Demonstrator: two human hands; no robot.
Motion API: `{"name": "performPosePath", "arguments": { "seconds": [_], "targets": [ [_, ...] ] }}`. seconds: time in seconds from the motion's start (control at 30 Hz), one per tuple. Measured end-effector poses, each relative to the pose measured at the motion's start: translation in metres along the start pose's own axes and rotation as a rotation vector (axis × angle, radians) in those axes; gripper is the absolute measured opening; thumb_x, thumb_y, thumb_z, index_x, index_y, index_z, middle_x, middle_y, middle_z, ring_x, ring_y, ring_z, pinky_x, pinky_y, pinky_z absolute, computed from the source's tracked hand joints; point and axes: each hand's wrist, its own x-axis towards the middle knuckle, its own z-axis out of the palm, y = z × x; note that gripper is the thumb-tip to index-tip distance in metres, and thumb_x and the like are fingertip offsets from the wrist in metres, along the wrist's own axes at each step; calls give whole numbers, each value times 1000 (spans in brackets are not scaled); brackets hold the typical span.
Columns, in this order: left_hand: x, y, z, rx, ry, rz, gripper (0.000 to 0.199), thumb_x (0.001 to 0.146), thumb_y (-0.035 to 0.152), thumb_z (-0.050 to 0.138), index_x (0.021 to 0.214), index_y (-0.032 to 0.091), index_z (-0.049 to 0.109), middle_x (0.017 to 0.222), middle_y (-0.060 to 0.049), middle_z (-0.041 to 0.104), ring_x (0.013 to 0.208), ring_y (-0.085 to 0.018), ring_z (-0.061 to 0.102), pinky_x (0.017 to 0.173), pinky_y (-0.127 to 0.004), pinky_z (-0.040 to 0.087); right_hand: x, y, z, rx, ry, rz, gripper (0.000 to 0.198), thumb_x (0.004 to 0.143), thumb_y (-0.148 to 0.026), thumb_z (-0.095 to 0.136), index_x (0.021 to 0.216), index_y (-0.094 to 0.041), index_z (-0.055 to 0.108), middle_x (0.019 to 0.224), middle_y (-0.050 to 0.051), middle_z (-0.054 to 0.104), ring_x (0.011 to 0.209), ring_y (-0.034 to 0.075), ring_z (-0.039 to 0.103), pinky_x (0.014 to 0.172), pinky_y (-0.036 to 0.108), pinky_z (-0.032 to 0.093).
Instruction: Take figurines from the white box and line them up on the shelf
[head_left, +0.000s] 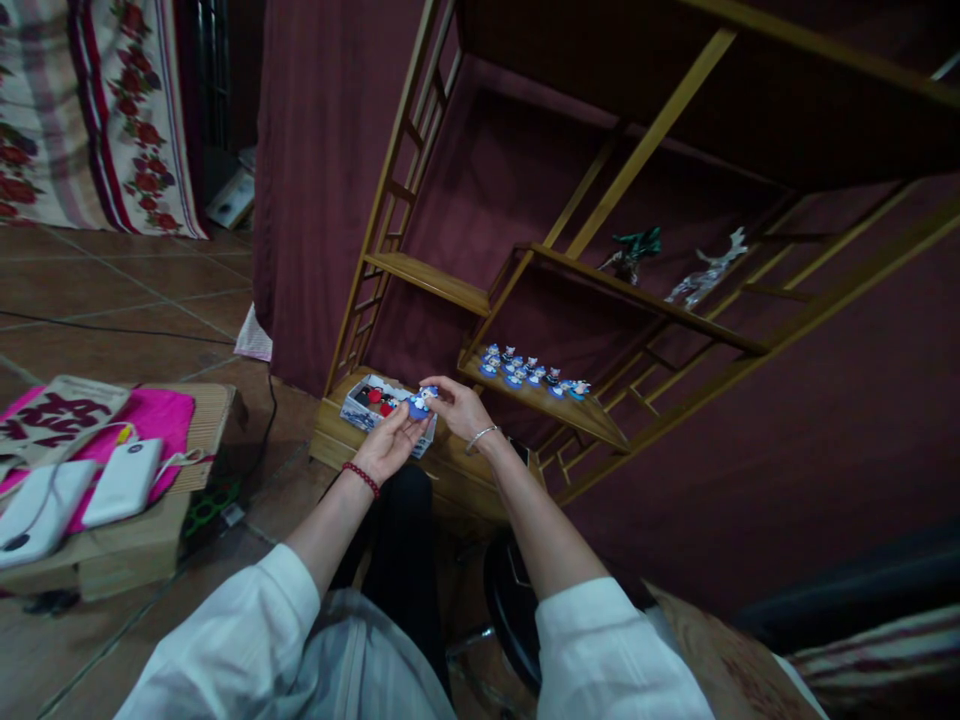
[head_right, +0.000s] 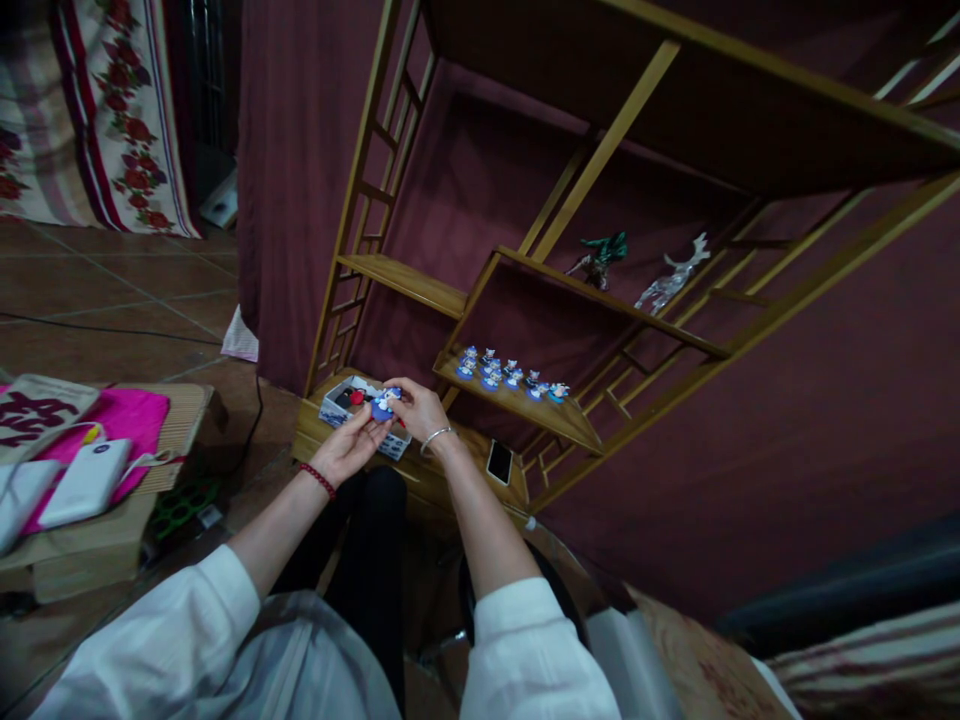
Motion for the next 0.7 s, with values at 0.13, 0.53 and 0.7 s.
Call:
{"name": "performPosePath", "arguments": {
  "seconds": [0.13,0.53,0.7],
  "targets": [
    [-1,0,0,5,14,5,10,80,13,51,86,11,60,90,-9,64,87,-14,61,81,-26,50,-1,-6,-1,-70,-23,-9,28,69,-20,51,97,-19,57,82,-1,60,69,10,55,68,24,45],
    [-2,-4,-2,0,1,13,10,81,12,49,83,11,59,87,-6,65,83,-12,61,82,-27,49,1,-17,-9,-494,-108,-250,27,69,-8,55,93,-19,56,88,2,58,79,13,52,73,24,39],
    [-3,-3,0,2,4,20,10,81,13,50,83,12,60,84,-5,65,82,-11,61,85,-27,48,5,-27,-12,-563,-162,-282,26,70,-9,56,95,-18,56,88,2,59,78,13,53,73,25,40]
  ]
}}
